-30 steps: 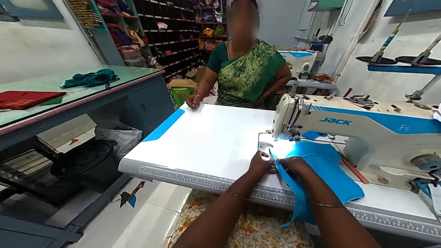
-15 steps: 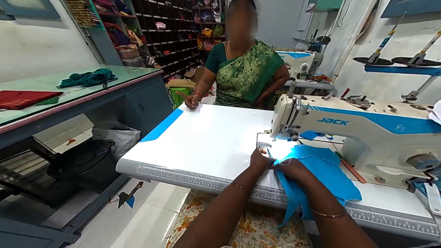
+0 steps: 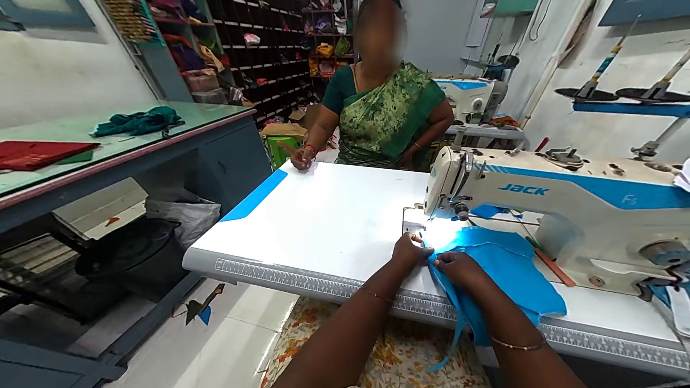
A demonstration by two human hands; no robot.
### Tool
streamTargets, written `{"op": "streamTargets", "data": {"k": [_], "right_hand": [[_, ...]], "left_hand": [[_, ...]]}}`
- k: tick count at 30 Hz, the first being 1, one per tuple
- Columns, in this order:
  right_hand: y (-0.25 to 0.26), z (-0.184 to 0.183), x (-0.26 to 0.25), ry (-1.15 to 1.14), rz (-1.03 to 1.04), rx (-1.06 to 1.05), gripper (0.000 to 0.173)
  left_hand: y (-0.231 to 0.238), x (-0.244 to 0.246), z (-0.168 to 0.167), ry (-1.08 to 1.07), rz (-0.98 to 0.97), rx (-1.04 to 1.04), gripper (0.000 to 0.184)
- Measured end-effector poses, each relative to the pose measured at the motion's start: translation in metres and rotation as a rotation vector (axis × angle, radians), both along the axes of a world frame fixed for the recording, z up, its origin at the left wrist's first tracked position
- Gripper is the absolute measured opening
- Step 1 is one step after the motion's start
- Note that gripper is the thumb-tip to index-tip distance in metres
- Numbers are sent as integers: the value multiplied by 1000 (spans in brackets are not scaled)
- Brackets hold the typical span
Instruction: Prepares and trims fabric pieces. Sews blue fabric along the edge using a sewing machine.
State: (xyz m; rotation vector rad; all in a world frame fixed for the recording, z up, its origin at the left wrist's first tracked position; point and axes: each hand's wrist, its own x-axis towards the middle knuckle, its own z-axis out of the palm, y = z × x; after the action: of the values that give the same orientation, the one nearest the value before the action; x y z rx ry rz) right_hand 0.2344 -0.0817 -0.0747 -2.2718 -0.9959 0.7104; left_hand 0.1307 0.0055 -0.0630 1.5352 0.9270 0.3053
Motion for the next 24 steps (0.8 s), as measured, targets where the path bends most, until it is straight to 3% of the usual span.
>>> {"op": "streamTargets", "data": {"k": [7,13,24], "right_hand": [[9,3,-3,-98,-97,161,27],[20,-4,8,35,-141,105,25],[22,-10,12,264,-211,92,26]], "left_hand": [[5,2,-2,-25,7,-10,49],[36,32,-49,-42,-42,55,44],[34,31,-43,-57,-24,-95,55]]}}
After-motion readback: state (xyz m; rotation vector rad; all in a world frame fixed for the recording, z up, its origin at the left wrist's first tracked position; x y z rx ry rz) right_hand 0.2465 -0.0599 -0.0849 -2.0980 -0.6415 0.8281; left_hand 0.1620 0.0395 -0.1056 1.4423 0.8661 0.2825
